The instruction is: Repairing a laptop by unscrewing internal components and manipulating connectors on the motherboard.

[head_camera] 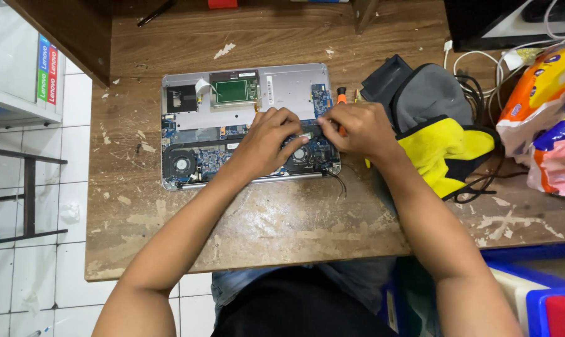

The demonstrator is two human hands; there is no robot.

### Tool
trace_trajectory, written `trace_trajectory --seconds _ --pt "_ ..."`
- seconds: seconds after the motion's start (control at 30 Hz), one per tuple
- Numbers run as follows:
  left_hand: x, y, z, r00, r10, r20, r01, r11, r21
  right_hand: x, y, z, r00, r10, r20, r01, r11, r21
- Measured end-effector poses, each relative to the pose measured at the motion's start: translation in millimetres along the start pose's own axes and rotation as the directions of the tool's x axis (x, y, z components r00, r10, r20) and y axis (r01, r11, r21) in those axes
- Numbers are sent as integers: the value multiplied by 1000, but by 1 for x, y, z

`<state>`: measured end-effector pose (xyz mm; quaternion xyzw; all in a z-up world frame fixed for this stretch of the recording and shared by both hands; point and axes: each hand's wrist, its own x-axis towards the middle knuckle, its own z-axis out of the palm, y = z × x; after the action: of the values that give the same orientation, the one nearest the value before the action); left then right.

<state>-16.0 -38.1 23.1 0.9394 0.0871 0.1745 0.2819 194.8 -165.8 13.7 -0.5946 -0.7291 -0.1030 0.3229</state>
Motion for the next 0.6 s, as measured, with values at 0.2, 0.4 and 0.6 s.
trace_trajectory --seconds 0.2,0.4,0.6 --pt "-31 17 16 997 -44 -63 52 992 118 -8 7 -19 890 440 124 -334 811 -479" --pt "-38 13 30 987 57 -148 -18 968 250 -12 18 -12 632 719 289 -499 663 -559" --pt "-36 9 30 985 75 -154 -41 975 218 -6 8 -10 576 767 283 -576 627 -525"
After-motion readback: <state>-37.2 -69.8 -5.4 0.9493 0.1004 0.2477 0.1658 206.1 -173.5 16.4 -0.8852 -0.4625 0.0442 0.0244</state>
